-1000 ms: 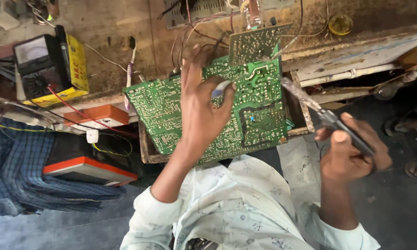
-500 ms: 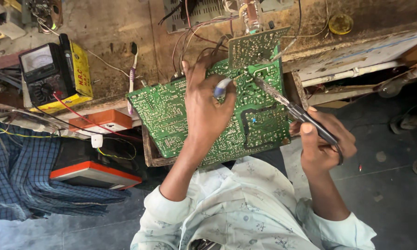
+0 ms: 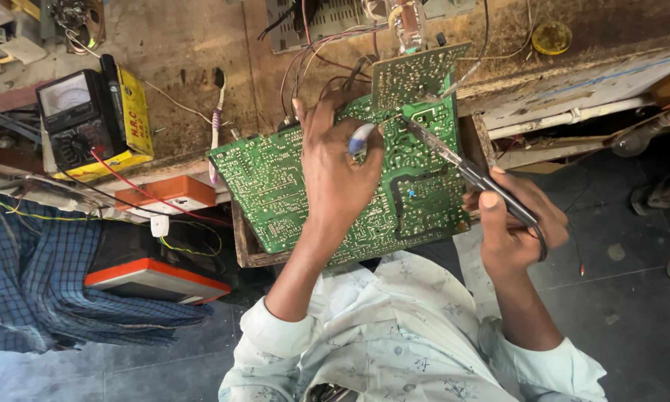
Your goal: The person solders a green circuit board resting on a cluttered workbench, holding a soldering iron in one hand and solder wire in the other while touching components on the board. They occasionally reposition the board and reach across the bench before resuming soldering.
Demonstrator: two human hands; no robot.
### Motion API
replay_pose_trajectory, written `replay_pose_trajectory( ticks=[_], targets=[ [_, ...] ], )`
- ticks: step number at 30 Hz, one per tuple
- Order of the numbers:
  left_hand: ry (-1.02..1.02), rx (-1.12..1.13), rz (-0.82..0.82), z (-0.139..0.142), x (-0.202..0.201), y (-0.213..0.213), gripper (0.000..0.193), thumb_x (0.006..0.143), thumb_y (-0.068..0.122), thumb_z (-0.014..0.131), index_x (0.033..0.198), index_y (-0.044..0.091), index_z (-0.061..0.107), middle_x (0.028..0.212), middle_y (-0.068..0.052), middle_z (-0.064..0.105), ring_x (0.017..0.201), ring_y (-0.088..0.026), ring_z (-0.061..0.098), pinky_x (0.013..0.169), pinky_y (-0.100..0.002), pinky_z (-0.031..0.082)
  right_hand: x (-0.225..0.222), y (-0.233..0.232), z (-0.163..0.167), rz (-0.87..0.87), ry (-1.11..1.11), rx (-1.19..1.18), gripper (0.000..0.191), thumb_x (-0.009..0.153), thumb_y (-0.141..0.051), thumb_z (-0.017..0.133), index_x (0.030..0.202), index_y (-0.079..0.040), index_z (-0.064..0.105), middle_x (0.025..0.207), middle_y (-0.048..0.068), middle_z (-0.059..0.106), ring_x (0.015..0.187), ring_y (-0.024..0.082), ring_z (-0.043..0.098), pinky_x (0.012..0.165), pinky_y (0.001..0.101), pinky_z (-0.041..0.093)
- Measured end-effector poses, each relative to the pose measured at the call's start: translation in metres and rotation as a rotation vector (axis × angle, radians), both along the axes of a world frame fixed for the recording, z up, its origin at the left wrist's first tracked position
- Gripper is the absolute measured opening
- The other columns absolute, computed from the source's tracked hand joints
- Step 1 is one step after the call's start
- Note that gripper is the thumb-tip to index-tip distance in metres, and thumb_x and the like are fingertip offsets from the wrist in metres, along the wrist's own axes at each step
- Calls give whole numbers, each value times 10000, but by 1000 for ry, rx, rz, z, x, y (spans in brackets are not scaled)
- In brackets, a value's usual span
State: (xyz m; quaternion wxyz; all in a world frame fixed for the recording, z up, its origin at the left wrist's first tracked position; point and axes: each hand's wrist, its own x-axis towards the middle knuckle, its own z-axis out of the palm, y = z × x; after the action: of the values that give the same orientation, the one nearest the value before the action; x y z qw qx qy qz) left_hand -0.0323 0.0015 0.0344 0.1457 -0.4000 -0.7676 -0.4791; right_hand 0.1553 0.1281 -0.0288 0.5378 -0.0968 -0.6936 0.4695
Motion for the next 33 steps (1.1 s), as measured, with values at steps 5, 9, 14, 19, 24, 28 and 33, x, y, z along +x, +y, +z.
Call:
replay_pose_trajectory(
  ticks=[5,9,14,19,24,28,33],
  targets=[
    [29,8,1,2,2,-1,57,796,46,706,827,27,751,1306,-132,659,1325,-367,562,1296,-602,160,-2,0,-1,0,-6,-18,279,1095,-96,707,1267,121,670,1019,224,712,770,218,738,657,290,625],
    [-29,16,14,1,4,-2,63,838,91,737,844,28,746,1298,-123,647,1250,-328,591,1316,-578,182,-2,-2,0,-10,-23,16,282,1102,-93,703,1282,121,670,1008,220,722,770,210,740,668,277,614],
    [-12,13,17,2,5,-1,82,847,86,736,800,20,722,1291,-129,646,1246,-322,597,1317,-594,128,-1,-10,5,-26,-71,39,266,1077,-98,720,1223,118,671,992,197,723,761,198,745,645,265,607],
    [-17,15,18,2,6,-2,66,839,81,726,804,24,732,1288,-132,649,1228,-322,600,1318,-595,136,0,-15,14,-119,-150,226,229,1052,-87,731,1172,102,682,900,156,729,754,190,744,666,257,572],
    [-24,17,25,1,8,-1,64,839,86,733,801,34,736,1272,-137,648,1221,-326,609,1319,-592,150,2,-22,18,-198,-242,322,222,977,-24,743,1145,115,699,866,166,728,711,201,689,607,278,521],
    [-19,29,22,1,10,-2,55,840,85,734,825,32,741,1273,-142,646,1224,-339,615,1321,-593,152,1,-27,20,-157,-205,423,245,988,13,769,1195,104,674,987,211,725,812,256,737,695,306,574],
    [-17,25,35,0,11,0,48,829,81,730,825,34,742,1262,-156,637,1212,-360,616,1313,-597,164,0,-29,27,-161,-206,413,260,955,48,781,1182,119,676,971,219,727,819,278,737,677,311,569]
  ],
)
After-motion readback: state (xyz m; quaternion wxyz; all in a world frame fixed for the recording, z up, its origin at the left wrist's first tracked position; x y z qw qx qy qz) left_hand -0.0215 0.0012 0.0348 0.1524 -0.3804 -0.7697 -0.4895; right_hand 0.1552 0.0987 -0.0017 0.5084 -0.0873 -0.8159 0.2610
